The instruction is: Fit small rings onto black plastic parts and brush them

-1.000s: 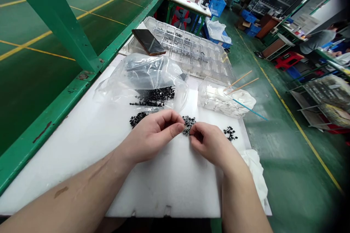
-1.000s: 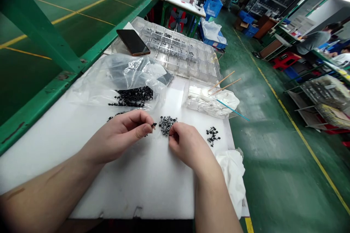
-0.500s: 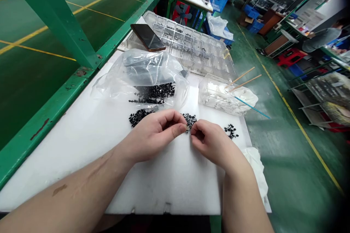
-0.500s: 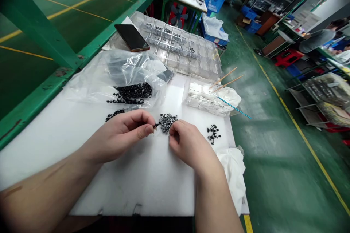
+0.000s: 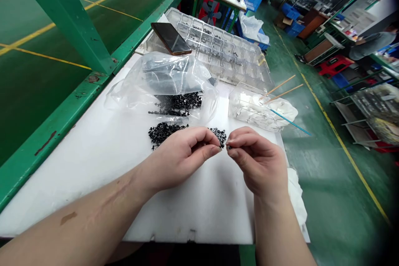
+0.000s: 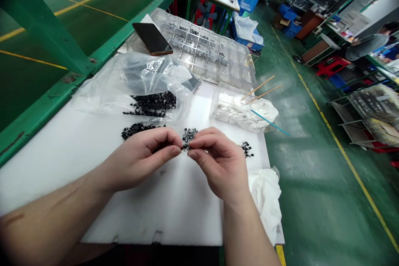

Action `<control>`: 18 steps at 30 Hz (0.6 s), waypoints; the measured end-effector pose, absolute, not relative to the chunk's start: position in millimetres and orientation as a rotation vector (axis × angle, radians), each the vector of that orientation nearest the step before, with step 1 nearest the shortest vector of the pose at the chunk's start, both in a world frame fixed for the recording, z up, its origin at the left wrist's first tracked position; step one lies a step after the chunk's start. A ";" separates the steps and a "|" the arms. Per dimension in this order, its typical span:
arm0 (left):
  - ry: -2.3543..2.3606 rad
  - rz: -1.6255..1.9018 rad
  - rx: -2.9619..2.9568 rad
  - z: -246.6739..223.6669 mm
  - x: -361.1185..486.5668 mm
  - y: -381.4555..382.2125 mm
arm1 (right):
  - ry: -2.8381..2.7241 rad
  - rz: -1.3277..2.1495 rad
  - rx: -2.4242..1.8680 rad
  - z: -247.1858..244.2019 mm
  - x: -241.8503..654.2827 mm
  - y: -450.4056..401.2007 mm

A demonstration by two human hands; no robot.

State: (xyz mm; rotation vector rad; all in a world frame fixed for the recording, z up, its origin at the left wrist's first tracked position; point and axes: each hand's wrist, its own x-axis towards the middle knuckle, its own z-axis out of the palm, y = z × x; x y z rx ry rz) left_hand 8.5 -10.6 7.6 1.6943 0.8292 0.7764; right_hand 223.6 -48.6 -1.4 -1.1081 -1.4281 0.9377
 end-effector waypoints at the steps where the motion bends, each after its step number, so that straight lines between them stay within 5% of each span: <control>1: 0.830 0.779 1.707 7.5 8.6 -10.6 | -1.461 0.914 -1.113 -1.5 223.7 -48.7; 11: 0.804 0.799 1.768 7.0 8.3 -10.6 | -1.543 0.910 -1.156 -2.0 223.7 -47.8; 18: 0.750 0.876 1.929 -0.3 7.0 -8.7 | -1.441 1.255 -1.228 -1.3 224.7 -44.8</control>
